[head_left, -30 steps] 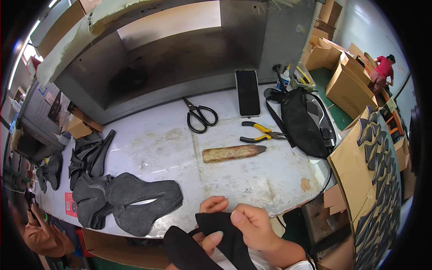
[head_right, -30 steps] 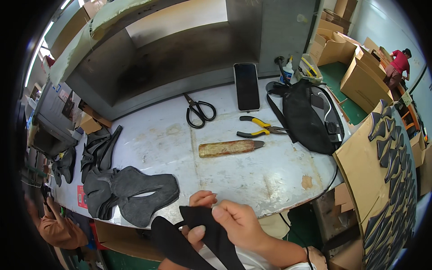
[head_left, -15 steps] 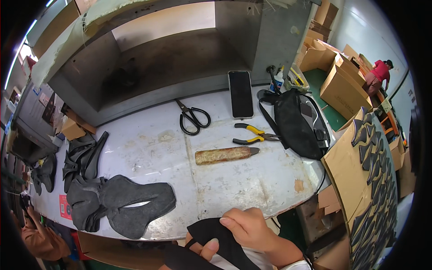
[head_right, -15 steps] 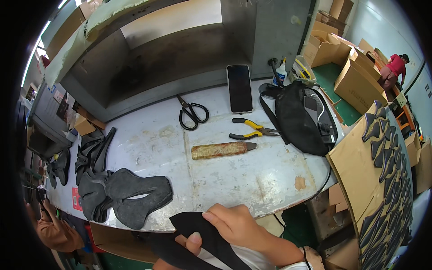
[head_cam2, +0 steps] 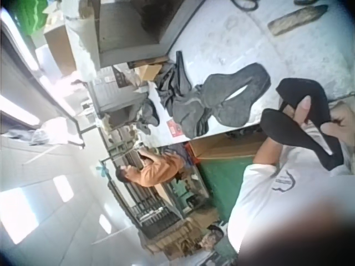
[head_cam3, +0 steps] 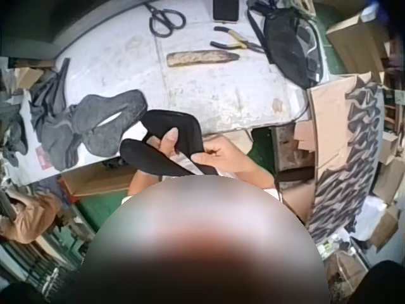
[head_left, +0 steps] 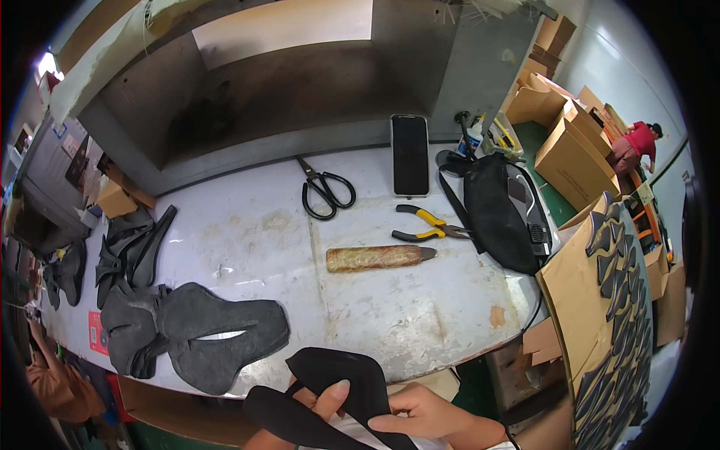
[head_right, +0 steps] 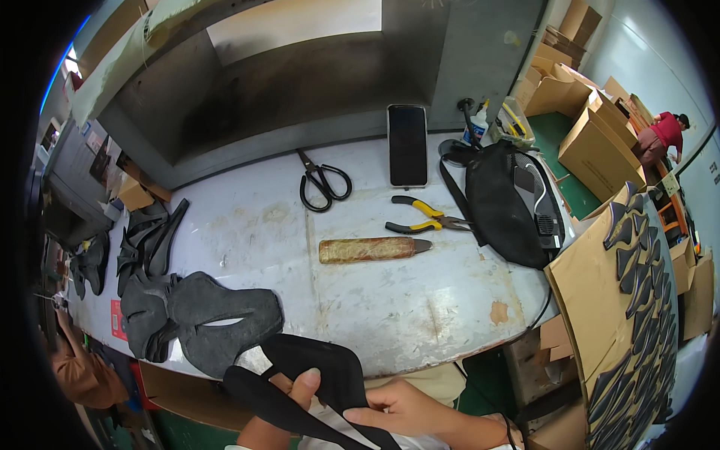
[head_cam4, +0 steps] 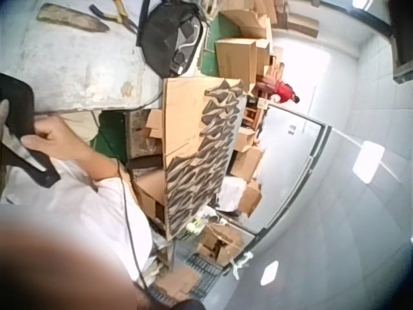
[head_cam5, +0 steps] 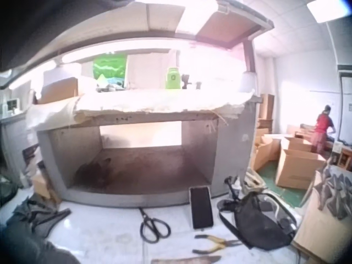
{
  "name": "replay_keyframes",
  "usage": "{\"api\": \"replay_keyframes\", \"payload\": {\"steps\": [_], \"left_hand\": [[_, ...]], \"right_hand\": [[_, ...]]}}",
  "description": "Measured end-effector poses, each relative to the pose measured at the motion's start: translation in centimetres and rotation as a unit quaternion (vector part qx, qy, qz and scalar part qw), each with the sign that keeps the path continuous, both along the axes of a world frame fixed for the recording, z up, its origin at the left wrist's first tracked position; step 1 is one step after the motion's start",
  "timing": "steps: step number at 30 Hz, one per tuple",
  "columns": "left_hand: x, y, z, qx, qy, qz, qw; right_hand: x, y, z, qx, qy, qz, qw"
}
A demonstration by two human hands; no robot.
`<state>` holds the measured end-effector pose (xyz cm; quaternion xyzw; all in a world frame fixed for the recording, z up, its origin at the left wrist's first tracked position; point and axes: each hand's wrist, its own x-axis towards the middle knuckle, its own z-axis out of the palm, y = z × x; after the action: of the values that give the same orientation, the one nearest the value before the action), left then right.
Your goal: Inspecting and aligning the components of bicycle saddles on a factory workbench.
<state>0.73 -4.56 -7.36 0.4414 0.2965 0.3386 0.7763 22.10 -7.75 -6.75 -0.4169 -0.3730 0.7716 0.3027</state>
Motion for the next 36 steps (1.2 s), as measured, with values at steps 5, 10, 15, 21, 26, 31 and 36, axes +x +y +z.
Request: {"api": "replay_keyframes", "payload": {"steps": [5, 10, 15, 21, 26, 31, 36], "left_hand": [[0.2, -0.2, -0.3, 0.007, -0.007, 0.004, 1.000], [1.1, -1.2, -0.7, -0.013, -0.012, 0.048, 0.999], [1.0, -0.5, -1.5, 0.020, -0.073, -0.021, 0.997], [0.4, 0.5, -0.6, -0.072, -0.008, -0.163, 0.984], [1.0, -0.3, 0.3, -0.066, 0.057, 0.097, 0.991], [1.3, -0.9, 0.0, 0.009, 0.026, 0.262, 0.965], [1.6, -1.9, 0.0, 0.029, 0.082, 0.258, 0.962]], "right_hand": [[0.4, -0.8, -1.4, 0.024, 0.072, 0.002, 0.997], [-0.7, -1.3, -2.7, 0.084, 0.105, -0.050, 0.990], [-1.4, -0.7, -2.4, 0.177, 0.179, -0.079, 0.965], [0.4, 1.0, -1.8, 0.383, -0.124, -0.122, 0.907], [-0.5, 0.5, -2.5, 0.137, 0.084, -0.248, 0.955], [-0.9, -0.4, -1.9, 0.242, -0.025, -0.133, 0.961], [-1.0, 0.3, -1.2, 0.415, -0.230, -0.146, 0.868]]}}
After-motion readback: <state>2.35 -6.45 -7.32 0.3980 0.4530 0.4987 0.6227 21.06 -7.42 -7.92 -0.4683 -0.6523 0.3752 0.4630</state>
